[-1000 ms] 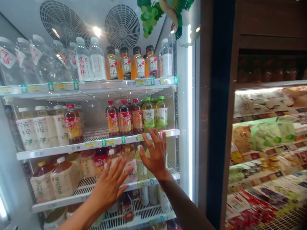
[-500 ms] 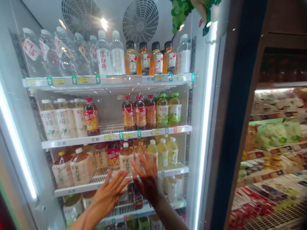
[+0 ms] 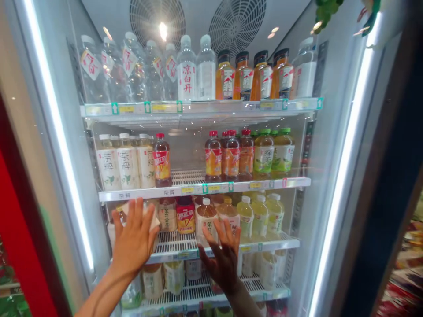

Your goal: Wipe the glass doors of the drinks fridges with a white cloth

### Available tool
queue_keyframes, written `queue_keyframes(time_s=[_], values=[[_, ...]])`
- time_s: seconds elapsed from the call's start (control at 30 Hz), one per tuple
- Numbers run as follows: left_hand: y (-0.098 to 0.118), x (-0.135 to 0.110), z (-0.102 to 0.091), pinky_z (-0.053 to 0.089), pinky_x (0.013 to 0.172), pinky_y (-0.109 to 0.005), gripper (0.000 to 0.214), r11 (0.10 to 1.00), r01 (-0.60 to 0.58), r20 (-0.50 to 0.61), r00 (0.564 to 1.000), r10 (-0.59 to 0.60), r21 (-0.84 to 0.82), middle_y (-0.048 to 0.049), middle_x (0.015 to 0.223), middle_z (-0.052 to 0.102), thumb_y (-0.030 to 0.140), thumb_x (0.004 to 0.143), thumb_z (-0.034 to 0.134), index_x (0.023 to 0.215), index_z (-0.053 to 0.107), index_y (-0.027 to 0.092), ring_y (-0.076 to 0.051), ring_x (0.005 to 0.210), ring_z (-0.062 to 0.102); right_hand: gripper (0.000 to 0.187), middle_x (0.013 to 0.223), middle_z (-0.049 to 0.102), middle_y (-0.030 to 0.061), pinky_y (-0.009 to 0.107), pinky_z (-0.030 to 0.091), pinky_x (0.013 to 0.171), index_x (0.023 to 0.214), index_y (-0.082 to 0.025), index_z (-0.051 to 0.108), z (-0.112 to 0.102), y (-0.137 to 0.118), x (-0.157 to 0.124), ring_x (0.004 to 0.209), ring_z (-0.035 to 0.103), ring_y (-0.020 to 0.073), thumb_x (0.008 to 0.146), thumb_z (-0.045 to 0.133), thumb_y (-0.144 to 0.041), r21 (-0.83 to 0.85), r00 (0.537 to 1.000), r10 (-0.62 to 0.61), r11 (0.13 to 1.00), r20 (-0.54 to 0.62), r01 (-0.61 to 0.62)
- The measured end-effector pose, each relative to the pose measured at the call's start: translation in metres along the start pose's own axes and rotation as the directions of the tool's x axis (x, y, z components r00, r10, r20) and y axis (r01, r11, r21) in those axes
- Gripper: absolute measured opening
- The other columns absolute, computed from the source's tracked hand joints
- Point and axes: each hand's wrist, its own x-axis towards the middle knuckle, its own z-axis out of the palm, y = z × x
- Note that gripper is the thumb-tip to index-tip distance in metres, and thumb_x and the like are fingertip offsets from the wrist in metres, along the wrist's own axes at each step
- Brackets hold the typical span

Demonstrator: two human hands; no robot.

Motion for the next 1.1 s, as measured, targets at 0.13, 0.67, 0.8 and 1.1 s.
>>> queue_keyframes(time_s=[0.13, 0.67, 0.8, 1.1], values=[[-0.021, -0.018, -0.005, -0.004, 0.128, -0.059, 0.071, 0.999, 0.006, -0.028, 1.000, -0.007, -0.035, -0.0112, 0.172, -0.001, 0.040, 0.104, 0.039, 0.164, 0.005, 0.022, -0.028, 0.160, -0.002, 0.032, 0.158, 0.048, 0.0109, 0.071, 0.016, 0.124, 0.129, -0.024, 0.063, 0.006, 0.001, -0.001, 0.155, 0.030, 0.0354, 0.097, 0.062, -0.026, -0.024, 1.000, 0.001, 1.000, -0.005, -0.001], [-0.051, -0.049, -0.007, 0.001, 0.131, -0.047, 0.071, 0.986, -0.160, -0.047, 0.986, 0.158, -0.043, -0.0076, 0.173, 0.003, 0.032, 0.102, 0.042, 0.164, 0.010, 0.020, -0.024, 0.161, 0.003, 0.068, 0.168, 0.031, 0.0008, 0.066, 0.015, 0.127, 0.157, -0.033, 0.040, 0.007, 0.001, 0.005, 0.156, 0.028, 0.0330, 0.095, 0.066, -0.021, -0.029, 0.999, -0.041, 0.999, -0.027, 0.040], [-0.064, -0.006, -0.014, -0.001, 0.130, -0.055, 0.076, 0.998, -0.068, -0.053, 0.996, 0.066, -0.019, -0.0132, 0.172, 0.000, 0.036, 0.101, 0.046, 0.164, 0.008, 0.017, -0.029, 0.160, -0.001, 0.069, 0.168, 0.030, 0.0018, 0.066, 0.015, 0.127, 0.158, -0.031, 0.038, 0.007, 0.001, 0.006, 0.156, 0.028, 0.0329, 0.095, 0.065, -0.020, -0.042, 0.998, -0.056, 0.998, -0.037, 0.054], [-0.006, -0.042, 0.011, 0.016, 0.132, -0.045, 0.079, 0.976, -0.210, -0.010, 0.978, 0.209, -0.063, -0.0116, 0.167, 0.025, 0.029, 0.092, 0.063, 0.162, 0.027, 0.018, -0.027, 0.157, 0.017, 0.063, 0.167, 0.034, 0.0046, 0.068, 0.012, 0.127, 0.153, -0.027, 0.047, 0.009, 0.004, 0.003, 0.155, 0.028, 0.0337, 0.093, 0.065, -0.017, -0.015, 0.997, -0.064, 0.998, -0.043, 0.063]])
